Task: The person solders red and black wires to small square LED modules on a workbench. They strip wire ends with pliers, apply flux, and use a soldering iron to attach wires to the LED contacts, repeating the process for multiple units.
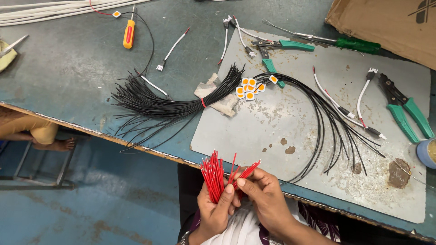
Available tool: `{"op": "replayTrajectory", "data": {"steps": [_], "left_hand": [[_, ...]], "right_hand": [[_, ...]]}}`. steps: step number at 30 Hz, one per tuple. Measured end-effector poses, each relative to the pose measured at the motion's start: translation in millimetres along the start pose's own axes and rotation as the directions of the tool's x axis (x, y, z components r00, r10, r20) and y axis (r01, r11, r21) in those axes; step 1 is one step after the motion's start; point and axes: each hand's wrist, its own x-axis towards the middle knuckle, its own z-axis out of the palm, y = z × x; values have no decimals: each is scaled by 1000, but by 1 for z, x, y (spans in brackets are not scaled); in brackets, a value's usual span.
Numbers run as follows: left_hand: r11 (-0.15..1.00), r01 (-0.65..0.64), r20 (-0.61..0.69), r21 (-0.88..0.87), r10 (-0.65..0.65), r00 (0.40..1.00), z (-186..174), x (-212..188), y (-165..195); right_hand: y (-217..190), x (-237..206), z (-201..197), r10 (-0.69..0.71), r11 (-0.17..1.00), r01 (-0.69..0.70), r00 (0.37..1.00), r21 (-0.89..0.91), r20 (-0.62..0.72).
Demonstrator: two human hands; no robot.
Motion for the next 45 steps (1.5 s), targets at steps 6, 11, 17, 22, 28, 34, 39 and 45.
{"op": "replayTrajectory", "data": {"steps": [6,11,17,22,28,34,39,45], "left_hand": [[999,6,-8,49,-6,1000,1,2,-2],[997,31,-25,64,-29,999,4,2,5],[1000,0,-11,-20,0,1000,9,6,20],[993,35,191,116,-57,980,-3,6,38],[948,-41,307,317,-62,950,-21,-4,56],[737,-1,309,676,-282,908,-48,2,114],[351,52,71,935,-329,942,-70,0,236],[-268,-422,468,866,137,873,-18,51,315]], "right_hand": [[4,2,-5,-1,1000,2,1000,25,-7],[8,2,-7,-29,1000,29,999,-9,-25],[17,0,-12,-129,990,118,981,-82,-146],[-8,-9,-9,-254,906,161,947,-392,-198],[-94,-50,-32,-709,705,699,690,-120,-147],[-113,-71,-66,-696,678,735,647,13,-311],[-123,-88,-85,-662,681,730,643,50,-385],[-126,-102,-97,-607,714,695,673,81,-423]]}}
